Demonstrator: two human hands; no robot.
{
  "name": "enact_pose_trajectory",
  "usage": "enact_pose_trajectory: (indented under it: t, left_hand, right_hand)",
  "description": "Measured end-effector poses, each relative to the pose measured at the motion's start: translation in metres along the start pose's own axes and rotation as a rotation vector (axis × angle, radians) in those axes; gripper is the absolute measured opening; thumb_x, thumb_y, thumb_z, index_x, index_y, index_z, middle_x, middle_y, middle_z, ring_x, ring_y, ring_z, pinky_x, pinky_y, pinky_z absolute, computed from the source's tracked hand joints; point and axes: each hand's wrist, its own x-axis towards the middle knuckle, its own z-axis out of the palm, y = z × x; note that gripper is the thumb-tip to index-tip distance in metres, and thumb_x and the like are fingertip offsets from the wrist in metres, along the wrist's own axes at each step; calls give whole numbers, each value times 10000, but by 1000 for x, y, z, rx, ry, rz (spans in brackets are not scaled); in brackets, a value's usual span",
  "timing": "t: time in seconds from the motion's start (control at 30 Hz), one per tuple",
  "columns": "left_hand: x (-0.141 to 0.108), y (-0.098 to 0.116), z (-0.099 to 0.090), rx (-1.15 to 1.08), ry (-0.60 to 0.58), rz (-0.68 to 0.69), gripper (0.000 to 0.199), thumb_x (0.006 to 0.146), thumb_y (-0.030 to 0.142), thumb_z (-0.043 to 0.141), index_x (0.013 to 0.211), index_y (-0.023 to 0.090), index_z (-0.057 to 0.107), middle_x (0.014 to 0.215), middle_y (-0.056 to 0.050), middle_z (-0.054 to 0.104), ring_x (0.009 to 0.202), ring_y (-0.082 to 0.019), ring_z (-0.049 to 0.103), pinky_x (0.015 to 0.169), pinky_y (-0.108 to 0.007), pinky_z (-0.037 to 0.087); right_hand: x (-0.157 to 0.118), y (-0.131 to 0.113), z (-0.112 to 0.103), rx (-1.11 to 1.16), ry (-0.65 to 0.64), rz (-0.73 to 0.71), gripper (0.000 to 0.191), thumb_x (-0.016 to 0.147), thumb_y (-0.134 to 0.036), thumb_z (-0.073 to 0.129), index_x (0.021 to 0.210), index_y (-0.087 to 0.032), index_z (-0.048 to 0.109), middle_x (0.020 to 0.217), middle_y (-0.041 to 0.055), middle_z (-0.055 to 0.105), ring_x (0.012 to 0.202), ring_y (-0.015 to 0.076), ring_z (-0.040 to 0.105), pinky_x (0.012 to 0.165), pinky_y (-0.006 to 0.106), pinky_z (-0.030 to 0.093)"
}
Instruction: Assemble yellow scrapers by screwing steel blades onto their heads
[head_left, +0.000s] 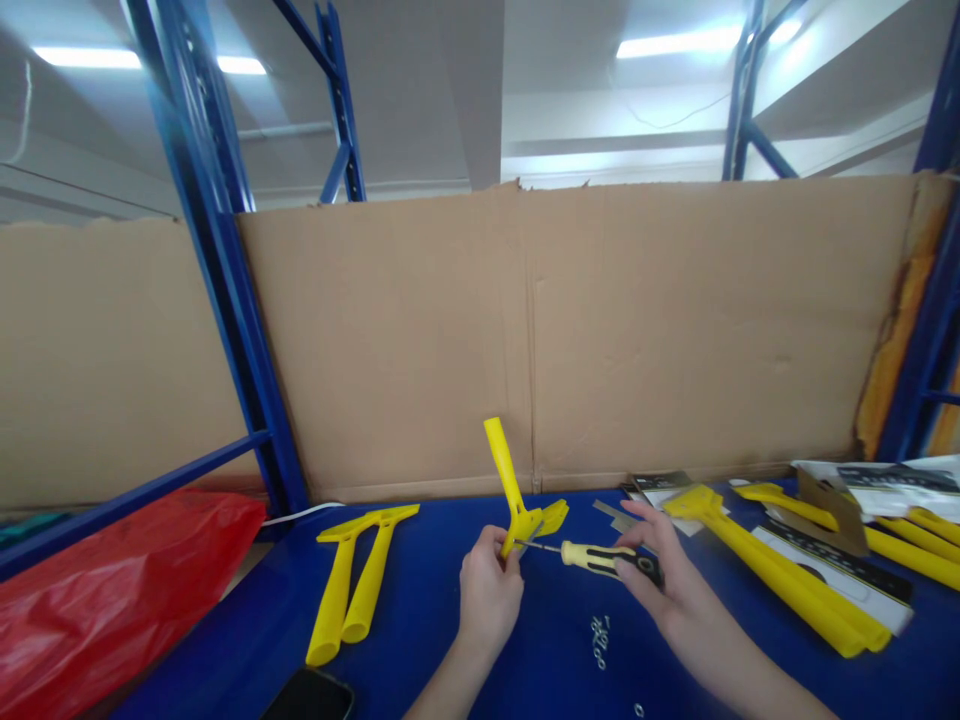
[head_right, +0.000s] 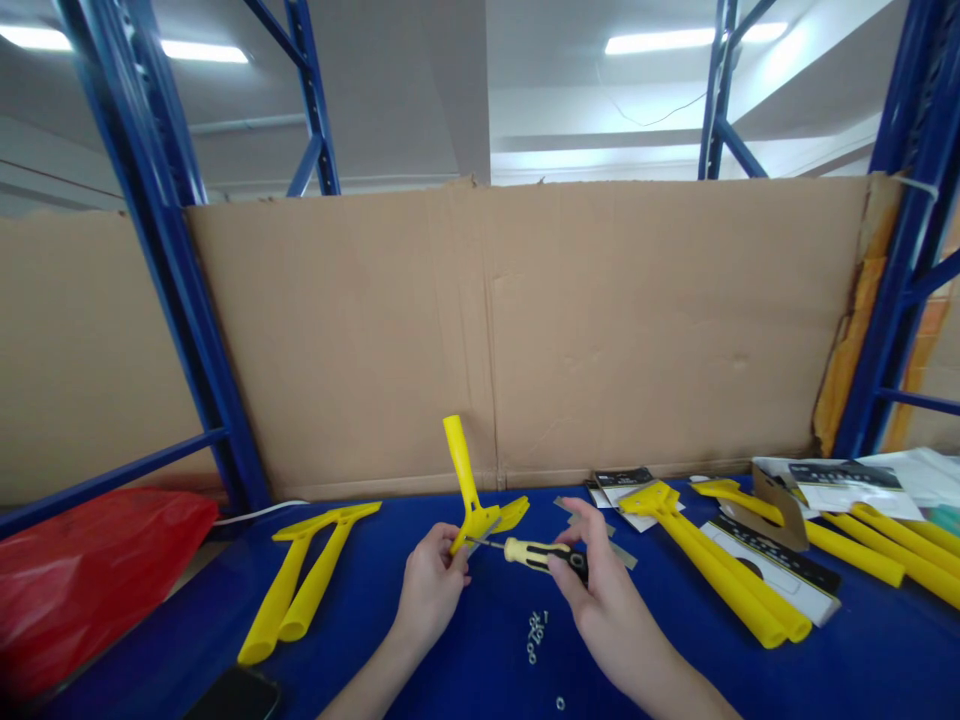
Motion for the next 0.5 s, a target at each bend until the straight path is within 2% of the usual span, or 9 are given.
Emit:
enact_pose_trajectory:
  t: [0.07,0.13,0.23,0.37,0.43,0.5]
  left_hand:
    - [0,-1,0,6,-17,24,17,797,180,582,795,197,578,675,7,659,581,-124,632,544,-190,455]
    - [1,-2,1,6,-19,18,12,797,197,588,793,197,578,682,3,664,590,-128,637,540,-190,456]
    - [2,-2,1,-1,-12,-2,21,793,202,593,787,194,575,672,1,662,589,-132,638,538,-194,457]
    - [0,-1,0,4,-30,35,23,786,187,593,790,200,575,663,5,659,572,-131,629,534,-196,446]
    - [-1,0,0,11,-41,66,31,789,174,578,793,205,571,663,7,657,569,-133,625,532,-198,441]
    - [-1,0,-1,13,-36,72,46,794,160,560,792,206,565,671,4,658,577,-136,628,535,-202,439]
  right_hand:
    - [0,1,0,-45,32,62,405,891,-469,319,1233,-252,328,817,15,575,777,207,593,818,406,463]
    - [0,2,1,-46,89,93,442,878,-495,345,1254,-263,318,916,35,590,812,213,603,826,412,466]
    - [1,3,1,14,99,13,536,810,-449,477,1287,-280,299,1043,49,569,867,213,609,803,374,487]
    - [2,0,-2,-73,52,-5,431,847,-440,401,1227,-245,345,813,11,581,751,205,600,770,380,481]
    - [2,-1,-3,-90,50,37,408,881,-457,340,1224,-238,346,780,10,581,700,200,593,712,369,490]
    - [1,0,-2,-34,76,82,451,868,-468,375,1265,-260,323,908,35,596,662,184,590,566,315,493]
